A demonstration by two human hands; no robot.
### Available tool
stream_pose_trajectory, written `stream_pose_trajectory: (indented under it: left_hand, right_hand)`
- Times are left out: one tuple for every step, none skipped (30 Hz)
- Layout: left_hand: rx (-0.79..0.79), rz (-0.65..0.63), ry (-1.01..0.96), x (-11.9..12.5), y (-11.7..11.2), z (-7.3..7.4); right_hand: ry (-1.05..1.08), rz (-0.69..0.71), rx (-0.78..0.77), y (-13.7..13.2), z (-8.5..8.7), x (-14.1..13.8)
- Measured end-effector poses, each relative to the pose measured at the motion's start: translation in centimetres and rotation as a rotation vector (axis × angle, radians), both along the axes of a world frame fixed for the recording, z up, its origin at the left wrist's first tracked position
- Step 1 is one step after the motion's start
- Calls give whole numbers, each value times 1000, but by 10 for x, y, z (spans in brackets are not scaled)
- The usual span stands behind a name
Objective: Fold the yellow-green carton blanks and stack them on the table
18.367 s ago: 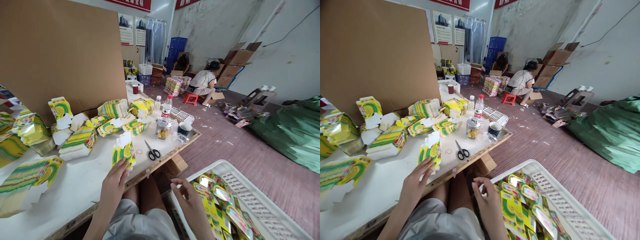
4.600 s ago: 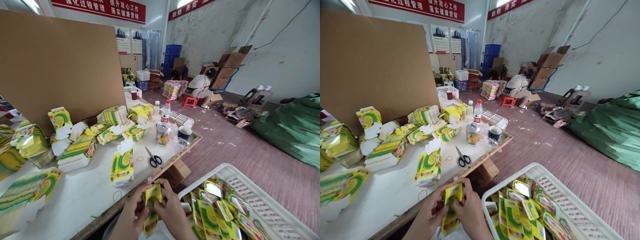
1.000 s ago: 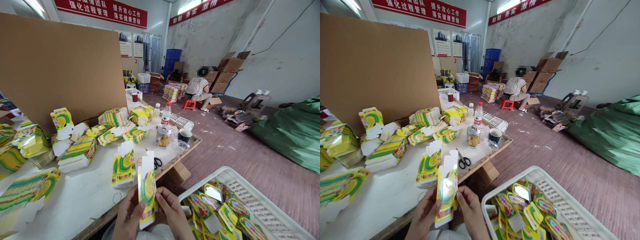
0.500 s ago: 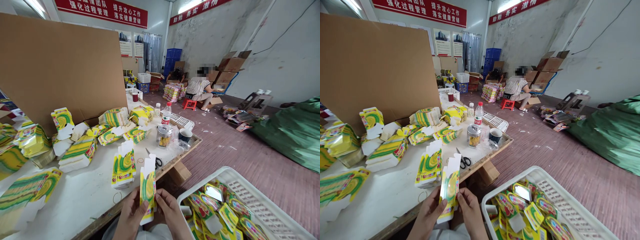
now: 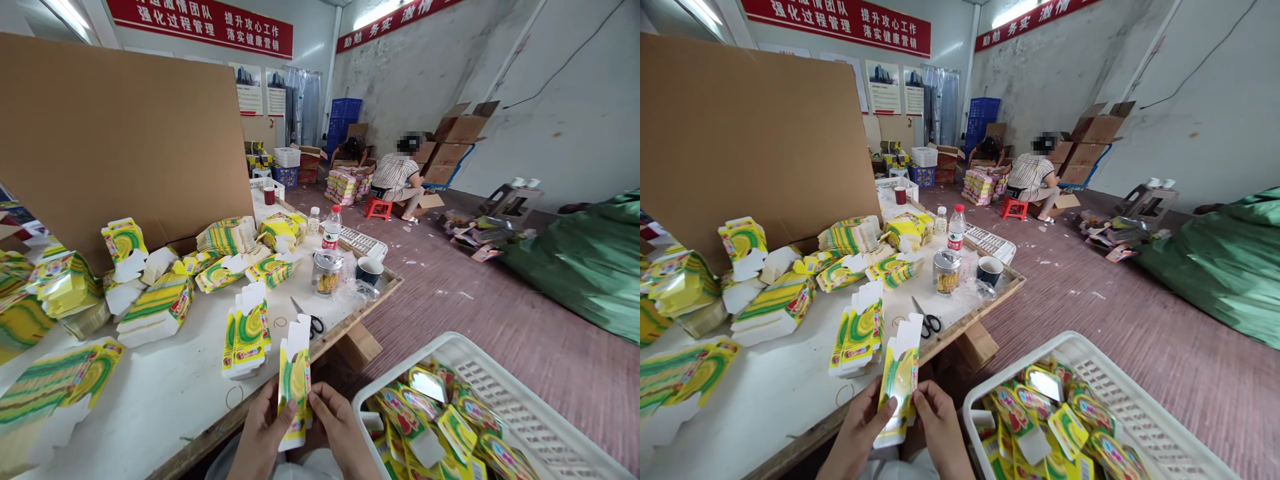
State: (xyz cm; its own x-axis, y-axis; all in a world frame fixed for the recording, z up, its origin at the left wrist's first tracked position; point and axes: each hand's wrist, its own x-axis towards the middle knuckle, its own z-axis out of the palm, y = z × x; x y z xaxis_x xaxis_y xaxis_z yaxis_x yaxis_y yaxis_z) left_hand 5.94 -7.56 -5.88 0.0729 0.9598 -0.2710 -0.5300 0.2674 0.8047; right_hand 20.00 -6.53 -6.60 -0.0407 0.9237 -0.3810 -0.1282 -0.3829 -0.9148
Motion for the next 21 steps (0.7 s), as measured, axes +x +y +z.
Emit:
stream_pose_trajectory:
  left_hand:
    - [1, 0, -3, 0, 0, 0]
    - [2, -1, -5, 0, 0, 0]
    - [4, -2, -7, 0, 0, 1]
    - [4, -6, -11, 0, 0, 1]
    - [7, -12, -15, -1, -1, 2]
    - [9, -19, -19, -1, -1, 2]
    - [10, -26, -19, -1, -1, 3]
    - [10, -30, -18, -1, -1, 4]
    - [11, -31, -14, 0, -1, 4]
    - [12, -29, -9, 0, 0, 5]
    - [15, -26, -7, 0, 0, 6]
    - [19, -24, -11, -1, 0, 6]
    - [27, -24, -19, -1, 0, 7]
    - [41, -24, -26, -3, 0, 7]
    - [56, -24, -30, -4, 0, 8]
    - [73, -29, -32, -6, 0, 8]
    - [85, -41, -35, -9, 0, 9]
    - [85, -55, -38, -12, -1, 10]
    - [68, -71, -43, -14, -2, 11]
    - [39, -88, -54, -17, -2, 12]
    - [6, -105, -70, -19, -3, 13]
  right_hand:
    - [-1, 0, -3, 0, 1, 0]
    - [-3, 2, -5, 0, 2, 0]
    - [-4, 2, -8, 0, 3, 0]
    - [-4, 2, -12, -1, 5, 0]
    - [-3, 5, -15, -1, 6, 0]
    - [-1, 7, -15, -1, 7, 0]
    - [1, 9, -14, -1, 7, 0]
    - [0, 9, -10, -1, 7, 0]
    - [-2, 8, -6, -1, 7, 0]
    - [-5, 9, -2, -1, 7, -1]
    - [-5, 8, 2, 0, 7, -1]
    - [-3, 7, 3, 0, 8, -1]
    - [-2, 4, 6, 0, 9, -1]
    - [1, 3, 8, 1, 10, -1]
    - [5, 2, 10, 1, 11, 0]
    - [11, 3, 14, 1, 13, 0]
    - [23, 7, 16, 1, 15, 1]
    - [38, 20, 13, 1, 17, 1]
    - [57, 42, 7, 1, 19, 2]
    - [76, 68, 0, 0, 20, 2]
    - [90, 96, -5, 0, 20, 3]
